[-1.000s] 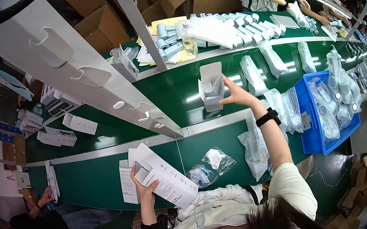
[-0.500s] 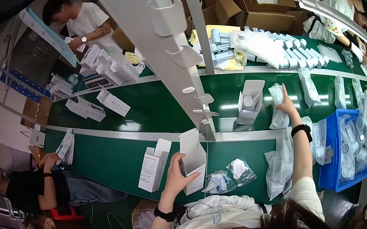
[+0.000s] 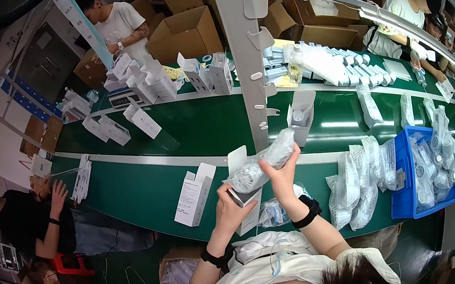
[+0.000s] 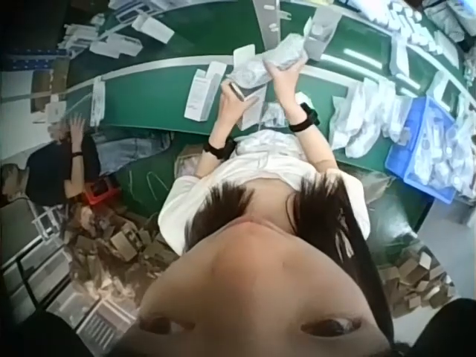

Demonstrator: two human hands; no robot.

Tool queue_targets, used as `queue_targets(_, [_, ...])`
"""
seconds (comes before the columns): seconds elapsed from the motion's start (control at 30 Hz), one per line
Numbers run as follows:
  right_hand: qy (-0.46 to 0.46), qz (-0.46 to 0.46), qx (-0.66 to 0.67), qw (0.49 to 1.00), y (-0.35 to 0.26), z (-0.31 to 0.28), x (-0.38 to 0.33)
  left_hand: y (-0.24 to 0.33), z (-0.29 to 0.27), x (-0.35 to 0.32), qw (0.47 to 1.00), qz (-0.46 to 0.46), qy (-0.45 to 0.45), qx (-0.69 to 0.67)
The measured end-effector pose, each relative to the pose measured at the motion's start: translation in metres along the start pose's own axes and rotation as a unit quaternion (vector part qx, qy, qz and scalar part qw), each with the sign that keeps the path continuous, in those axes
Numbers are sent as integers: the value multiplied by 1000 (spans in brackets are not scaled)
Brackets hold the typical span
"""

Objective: Packaging small white electronic components into individual boxes and kemudian putting them into larger plastic bags and a sack at a factory production line.

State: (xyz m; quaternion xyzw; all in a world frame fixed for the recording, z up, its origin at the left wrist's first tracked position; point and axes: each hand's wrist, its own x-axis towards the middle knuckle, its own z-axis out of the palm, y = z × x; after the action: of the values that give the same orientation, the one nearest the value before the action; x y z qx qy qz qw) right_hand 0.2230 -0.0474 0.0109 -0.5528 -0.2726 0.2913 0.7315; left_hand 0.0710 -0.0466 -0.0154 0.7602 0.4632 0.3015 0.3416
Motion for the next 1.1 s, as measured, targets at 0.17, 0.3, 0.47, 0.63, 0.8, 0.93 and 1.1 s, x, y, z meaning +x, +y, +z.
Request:
queue_targets(0.17, [-56, -223, -218, 948, 13, -5, -22, -5, 4, -9, 985, 153, 79, 0])
queue_targets(0.3, [-249, -361, -427, 791, -15, -38, -23, -4, 2, 4, 970, 223, 61, -70])
queue_targets(0.47, [-259, -256, -369, 855, 57, -90, -32, -69, 13, 5, 967, 128, 138, -174])
queue_targets(0.63, [-427, -243, -556, 670, 132, -148, -61, -83, 40, 10, 975, 94, 83, -184])
queue_targets(0.8, [-406, -237, -525, 709, 139, -155, -60, -61, 22, -3, 992, 116, 29, -51])
queue_targets(0.93, [-295, -235, -271, 886, 115, -130, -61, -42, -4, -8, 998, 25, 56, 11])
queue_targets(1.1, [-179, 21, 18, 983, 56, -84, -41, -42, -20, -1, 994, 46, 64, 79])
